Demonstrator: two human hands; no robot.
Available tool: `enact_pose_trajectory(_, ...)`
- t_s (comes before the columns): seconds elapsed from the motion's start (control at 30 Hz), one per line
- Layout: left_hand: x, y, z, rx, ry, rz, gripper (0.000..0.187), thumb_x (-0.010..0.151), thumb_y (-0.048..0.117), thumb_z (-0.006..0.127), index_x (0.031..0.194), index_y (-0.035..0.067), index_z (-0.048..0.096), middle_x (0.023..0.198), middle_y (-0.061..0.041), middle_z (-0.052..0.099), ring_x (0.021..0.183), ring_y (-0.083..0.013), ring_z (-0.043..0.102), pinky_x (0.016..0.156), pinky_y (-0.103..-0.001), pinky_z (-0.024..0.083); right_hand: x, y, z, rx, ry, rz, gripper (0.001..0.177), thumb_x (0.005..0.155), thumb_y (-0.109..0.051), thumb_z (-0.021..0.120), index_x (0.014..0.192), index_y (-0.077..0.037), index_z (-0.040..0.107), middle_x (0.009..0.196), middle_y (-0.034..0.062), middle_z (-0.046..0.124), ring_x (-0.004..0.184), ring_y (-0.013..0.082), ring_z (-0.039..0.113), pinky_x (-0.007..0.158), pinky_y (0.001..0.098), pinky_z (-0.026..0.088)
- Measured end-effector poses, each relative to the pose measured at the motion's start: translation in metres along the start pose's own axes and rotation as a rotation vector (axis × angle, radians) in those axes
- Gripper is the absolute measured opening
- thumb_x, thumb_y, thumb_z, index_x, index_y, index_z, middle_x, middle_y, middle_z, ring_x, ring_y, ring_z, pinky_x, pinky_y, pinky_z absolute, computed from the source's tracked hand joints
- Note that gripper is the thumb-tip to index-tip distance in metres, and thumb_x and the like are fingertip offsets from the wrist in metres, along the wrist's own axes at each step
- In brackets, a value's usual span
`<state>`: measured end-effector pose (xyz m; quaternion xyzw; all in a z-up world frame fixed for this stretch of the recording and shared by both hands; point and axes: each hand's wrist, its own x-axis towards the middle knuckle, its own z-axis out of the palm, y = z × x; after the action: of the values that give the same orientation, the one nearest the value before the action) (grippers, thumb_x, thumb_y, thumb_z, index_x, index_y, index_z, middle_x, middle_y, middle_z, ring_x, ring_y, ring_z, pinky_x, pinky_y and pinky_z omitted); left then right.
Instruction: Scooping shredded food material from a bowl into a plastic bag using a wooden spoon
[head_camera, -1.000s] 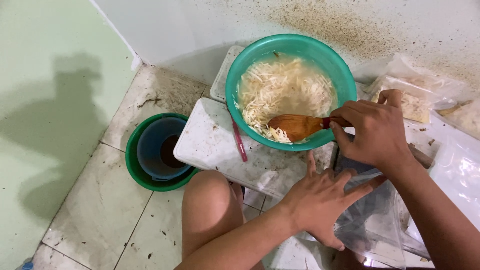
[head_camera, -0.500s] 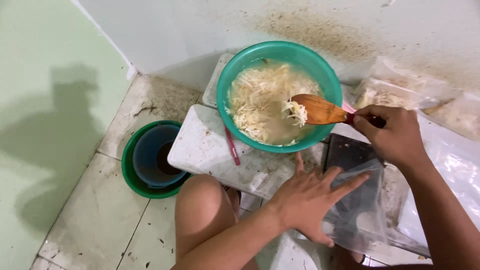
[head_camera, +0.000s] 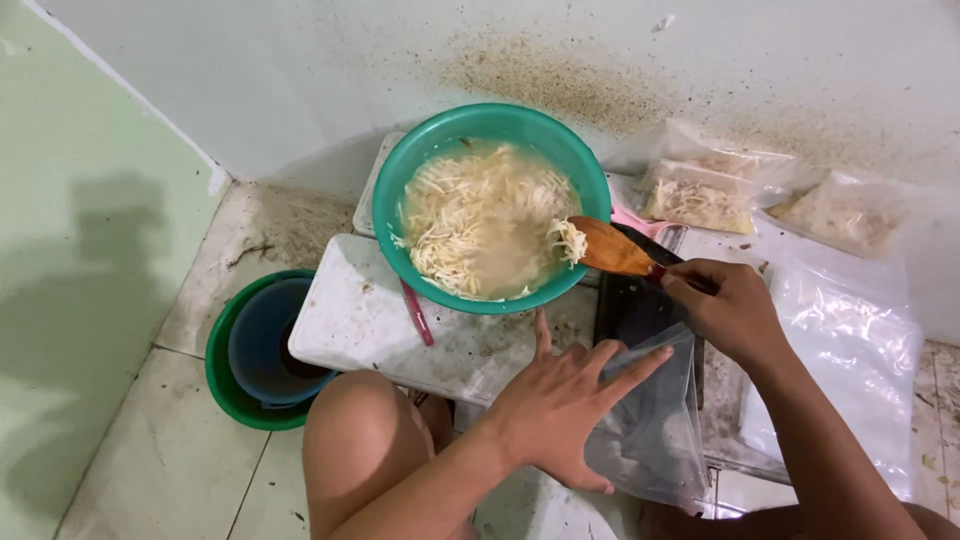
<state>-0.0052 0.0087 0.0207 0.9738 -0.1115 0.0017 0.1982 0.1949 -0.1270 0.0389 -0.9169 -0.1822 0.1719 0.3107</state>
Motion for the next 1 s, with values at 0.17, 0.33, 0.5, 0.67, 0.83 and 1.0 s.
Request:
enact_pose_trajectory(0.17,0.001,-0.001,-0.001,-0.032,0.025,0.011,0.161,0.043,0.062,0.099,0.165,0.022,0.001,0.133,-0.019,0.052,0.091,-0.0376,0.065,0.104,-0.096,0.003,0.001,0.007,0.006,0.081,-0.026,0.001,0.03,0.092,-0.02,0.071,0.112,0.0,0.08,0.077,0.0124,0.074,0.066,0.0205,0.059,0.063,0.0329,0.045)
enact_pose_trajectory(0.33,-0.005,-0.003,0.005,-0.054,0.106,0.023,0.16,0.043,0.062,0.098,0.166,0.024,0.004,0.136,-0.019,0.05,0.096,-0.0383,0.064,0.105,-0.093,0.007,0.0,0.007,0.007,0.12,-0.045,0.026,0.029,0.092,-0.017,0.071,0.112,0.001,0.08,0.083,0.0125,0.075,0.072,0.0205,0.061,0.069,0.0326,0.047)
enact_pose_trajectory(0.5,0.0,-0.002,0.005,-0.089,0.03,-0.009,0.16,0.043,0.057,0.101,0.165,0.028,0.001,0.143,-0.018,0.048,0.101,-0.0397,0.063,0.1,-0.097,0.004,0.001,0.018,0.011,0.159,-0.064,-0.041,0.031,0.091,-0.015,0.071,0.112,0.006,0.078,0.088,0.0145,0.078,0.075,0.0214,0.064,0.073,0.0328,0.05)
enact_pose_trajectory(0.67,-0.002,0.0,0.002,-0.031,0.057,-0.011,0.162,0.043,0.061,0.101,0.166,0.026,0.001,0.139,-0.016,0.049,0.092,-0.0363,0.065,0.096,-0.098,0.015,0.001,0.024,0.015,0.291,-0.087,-0.001,0.027,0.092,-0.008,0.072,0.114,0.005,0.078,0.09,0.0135,0.075,0.079,0.0201,0.062,0.073,0.0313,0.048)
enact_pose_trajectory(0.83,0.0,-0.002,0.001,-0.047,0.004,-0.017,0.162,0.045,0.061,0.101,0.165,0.025,-0.001,0.148,-0.02,0.046,0.102,-0.0412,0.063,0.095,-0.098,0.013,0.005,0.031,0.018,0.309,-0.105,0.003,0.027,0.093,-0.009,0.07,0.115,0.006,0.077,0.094,0.0132,0.075,0.082,0.0198,0.062,0.076,0.031,0.048)
enact_pose_trajectory(1.0,0.002,-0.002,0.001,-0.032,-0.003,-0.009,0.162,0.046,0.063,0.1,0.165,0.023,-0.001,0.141,-0.019,0.049,0.098,-0.0408,0.064,0.096,-0.099,0.012,0.003,0.029,0.017,0.299,-0.103,0.005,0.029,0.093,-0.009,0.071,0.118,0.005,0.077,0.093,0.0125,0.075,0.08,0.019,0.061,0.074,0.0308,0.047)
